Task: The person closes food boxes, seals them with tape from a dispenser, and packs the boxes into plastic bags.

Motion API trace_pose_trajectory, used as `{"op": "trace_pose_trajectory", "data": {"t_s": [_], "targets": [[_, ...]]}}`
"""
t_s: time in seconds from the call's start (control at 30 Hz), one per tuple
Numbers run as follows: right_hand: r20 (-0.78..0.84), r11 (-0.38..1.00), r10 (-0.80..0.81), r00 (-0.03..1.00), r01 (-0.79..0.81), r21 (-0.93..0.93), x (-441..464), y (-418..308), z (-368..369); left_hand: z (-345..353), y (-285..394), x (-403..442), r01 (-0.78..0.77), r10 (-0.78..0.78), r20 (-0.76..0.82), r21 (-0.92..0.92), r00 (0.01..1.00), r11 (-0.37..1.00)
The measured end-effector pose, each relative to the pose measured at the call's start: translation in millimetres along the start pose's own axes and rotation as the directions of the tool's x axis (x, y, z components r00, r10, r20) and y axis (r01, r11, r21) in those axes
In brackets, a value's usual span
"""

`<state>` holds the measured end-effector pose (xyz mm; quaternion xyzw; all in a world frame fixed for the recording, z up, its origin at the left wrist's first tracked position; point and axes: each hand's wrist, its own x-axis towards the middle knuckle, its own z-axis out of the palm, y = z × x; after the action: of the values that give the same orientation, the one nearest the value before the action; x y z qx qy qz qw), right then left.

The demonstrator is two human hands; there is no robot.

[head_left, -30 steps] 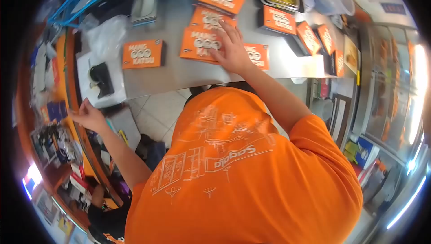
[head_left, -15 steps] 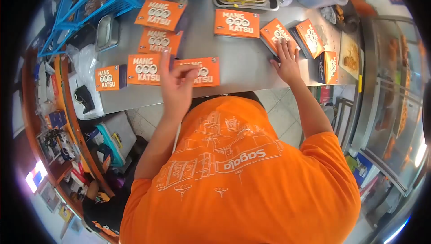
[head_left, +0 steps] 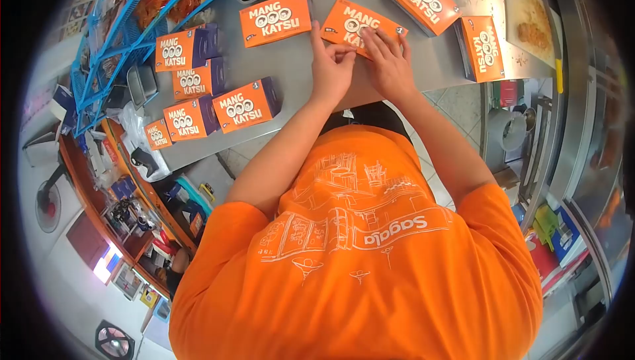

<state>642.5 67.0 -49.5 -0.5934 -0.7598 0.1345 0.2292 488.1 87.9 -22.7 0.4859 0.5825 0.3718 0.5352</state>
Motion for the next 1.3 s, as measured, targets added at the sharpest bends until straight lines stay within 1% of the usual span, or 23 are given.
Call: {"op": "trace_pose_trajectory", "data": {"t_s": [0.07, 0.13, 0.17, 0.23, 0.4, 0.47, 0.5, 0.57, 0.6, 0.67, 0.7, 0.77, 0.8, 0.87, 0.9, 0.97, 1.0, 1.07, 1.1, 1.17, 1.2, 1.27, 1.3], "targets": [[0.026, 1.000, -0.008, 1.000, 0.009, -0.018, -1, -2, -2, 0, -5, 6, 0.082, -0.079, -0.057, 0.059, 0.995, 0.995], [0.017, 0.994, -0.051, 0.999, 0.052, -0.092, 0, -1, 0, -3, -9, 10, 0.113, -0.110, -0.062, 0.047, 0.992, 0.993], [0.015, 0.995, -0.054, 0.998, 0.056, -0.086, 0, 0, 0, -3, -9, 11, 0.137, -0.134, -0.066, 0.031, 0.989, 0.990], [0.050, 0.987, -0.072, 0.996, 0.079, -0.143, 0, 1, 0, -4, -9, 12, 0.161, -0.157, -0.068, 0.057, 0.985, 0.985], [0.051, 0.991, -0.056, 0.997, 0.062, -0.115, -1, -3, 1, -7, -7, 5, 0.221, -0.207, -0.105, 0.154, 0.973, 0.963], [0.046, 0.993, -0.051, 0.998, 0.055, -0.106, 0, -3, 1, -4, -4, 1, 0.235, -0.199, -0.164, 0.244, 0.966, 0.941], [0.046, 0.991, -0.056, 0.997, 0.062, -0.120, -1, -2, 3, -3, -2, 2, 0.236, -0.199, -0.167, 0.243, 0.966, 0.941], [0.052, 0.988, -0.067, 0.996, 0.073, -0.132, -2, -1, 6, -1, -1, 3, 0.304, -0.245, -0.238, 0.258, 0.940, 0.917], [0.046, 0.989, -0.073, 0.996, 0.078, -0.123, -3, 0, 7, 0, -2, 5, 0.311, -0.250, -0.243, 0.255, 0.937, 0.916], [0.046, 0.990, -0.080, 0.996, 0.084, -0.113, -3, 3, 8, 2, -4, 9, 0.258, -0.179, -0.254, 0.325, 0.950, 0.910], [0.057, 0.989, -0.091, 0.994, 0.097, -0.114, -3, 4, 8, 5, -4, 8, 0.263, -0.184, -0.256, 0.322, 0.949, 0.909], [0.071, 0.986, -0.106, 0.992, 0.114, -0.119, -2, 7, 8, 8, -2, 9, 0.205, -0.107, -0.264, 0.374, 0.958, 0.905], [0.076, 0.988, -0.105, 0.992, 0.113, -0.108, -2, 6, 9, 7, 0, 10, 0.207, -0.110, -0.268, 0.369, 0.957, 0.906], [0.088, 0.988, -0.109, 0.990, 0.118, -0.098, -2, 7, 10, 7, 3, 10, 0.164, -0.061, -0.203, 0.543, 0.977, 0.823], [0.078, 0.988, -0.109, 0.991, 0.117, -0.097, -2, 8, 11, 6, 3, 12, 0.171, -0.065, -0.210, 0.537, 0.976, 0.826], [0.075, 0.988, -0.115, 0.990, 0.122, -0.094, -2, 8, 10, 3, 2, 15, 0.119, 0.003, -0.156, 0.767, 0.988, 0.631], [0.076, 0.986, -0.113, 0.991, 0.121, -0.112, -1, 7, 9, 0, 4, 17, 0.123, 0.002, -0.161, 0.764, 0.987, 0.633], [0.079, 0.984, -0.115, 0.990, 0.124, -0.128, 0, 6, 9, -7, 6, 21, 0.118, -0.042, -0.113, 0.834, 0.993, 0.540], [0.073, 0.984, -0.109, 0.991, 0.117, -0.131, -1, 6, 10, -6, 5, 23, 0.119, -0.043, -0.114, 0.833, 0.993, 0.540], [0.068, 0.985, -0.102, 0.992, 0.110, -0.132, -2, 6, 10, -1, 0, 24, -0.003, 0.066, -0.029, 0.899, 0.997, 0.438], [0.063, 0.984, -0.088, 0.994, 0.097, -0.149, -1, 7, 9, -3, -2, 25, -0.001, 0.067, -0.031, 0.899, 0.997, 0.437], [0.054, 0.982, -0.083, 0.995, 0.091, -0.168, 0, 10, 6, -6, 2, 29, -0.097, 0.118, 0.058, 0.930, 0.991, 0.355], [0.047, 0.979, -0.069, 0.997, 0.076, -0.192, -2, 12, 2, -8, 7, 29, -0.090, 0.123, 0.049, 0.929, 0.991, 0.359]]}}
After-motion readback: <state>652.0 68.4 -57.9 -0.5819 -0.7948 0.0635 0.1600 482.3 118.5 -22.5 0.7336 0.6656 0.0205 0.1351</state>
